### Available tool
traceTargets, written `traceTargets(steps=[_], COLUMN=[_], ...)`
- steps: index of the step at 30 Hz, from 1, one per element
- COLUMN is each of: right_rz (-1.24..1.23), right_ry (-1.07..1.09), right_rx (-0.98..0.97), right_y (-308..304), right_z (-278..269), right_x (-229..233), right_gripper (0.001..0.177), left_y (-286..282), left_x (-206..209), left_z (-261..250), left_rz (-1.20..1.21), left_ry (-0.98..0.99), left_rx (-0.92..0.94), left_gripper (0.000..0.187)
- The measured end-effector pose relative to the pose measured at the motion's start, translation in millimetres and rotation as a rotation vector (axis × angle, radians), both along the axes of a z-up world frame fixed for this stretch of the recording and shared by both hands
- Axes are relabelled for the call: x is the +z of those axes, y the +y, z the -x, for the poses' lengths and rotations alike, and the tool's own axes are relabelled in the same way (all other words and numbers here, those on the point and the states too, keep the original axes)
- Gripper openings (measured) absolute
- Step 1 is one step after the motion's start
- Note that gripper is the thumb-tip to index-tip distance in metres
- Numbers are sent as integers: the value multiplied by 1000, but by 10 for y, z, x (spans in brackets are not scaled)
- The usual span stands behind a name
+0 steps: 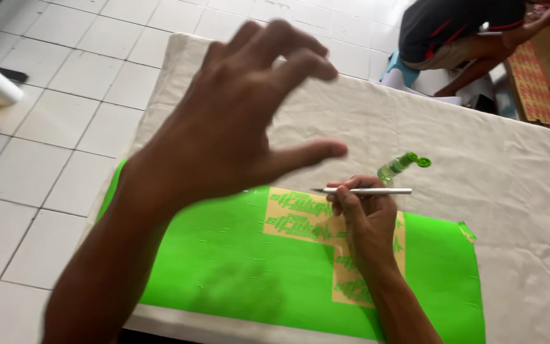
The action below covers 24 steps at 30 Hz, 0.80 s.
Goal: The person uses a craft knife to carefully cut out a logo design from a sheet of green vinyl material. They meticulously trace the outlines of the text and shapes, removing the excess vinyl to isolate the design.
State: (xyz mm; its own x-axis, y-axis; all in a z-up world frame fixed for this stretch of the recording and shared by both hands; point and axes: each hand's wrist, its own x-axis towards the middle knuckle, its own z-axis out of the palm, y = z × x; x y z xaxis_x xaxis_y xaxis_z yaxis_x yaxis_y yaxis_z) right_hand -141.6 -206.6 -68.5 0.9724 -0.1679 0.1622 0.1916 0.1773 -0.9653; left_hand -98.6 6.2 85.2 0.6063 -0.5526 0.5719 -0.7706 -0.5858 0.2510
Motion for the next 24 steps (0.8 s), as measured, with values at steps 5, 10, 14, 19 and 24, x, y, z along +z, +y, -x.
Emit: traceTargets(steps=[5, 10, 14, 19, 24], right_rz=[-110, -144, -347, -87, -57], right_ry=[-72, -262, -431, -396, -174], right_rx=[-146, -393, -357, -542, -620], right_y=[-210, -839, -1847, -1628, -1602], right_z=[18, 176, 1003, 1570, 1699], right_x=[120, 408, 167, -140, -445], right_gripper=[8, 8, 9, 14, 15], left_y=[-175, -109, -98, -427, -777], left_x=[-771, -1842, -1836, -1462, -1640], left_z=[473, 642, 724, 502, 125], left_rz=[-408, -494, -525, -438, -249], left_ry=[-180, -219, -246, 321, 302], left_rx=[75, 97, 121, -87, 52], left_gripper=[82, 112, 120, 95, 83])
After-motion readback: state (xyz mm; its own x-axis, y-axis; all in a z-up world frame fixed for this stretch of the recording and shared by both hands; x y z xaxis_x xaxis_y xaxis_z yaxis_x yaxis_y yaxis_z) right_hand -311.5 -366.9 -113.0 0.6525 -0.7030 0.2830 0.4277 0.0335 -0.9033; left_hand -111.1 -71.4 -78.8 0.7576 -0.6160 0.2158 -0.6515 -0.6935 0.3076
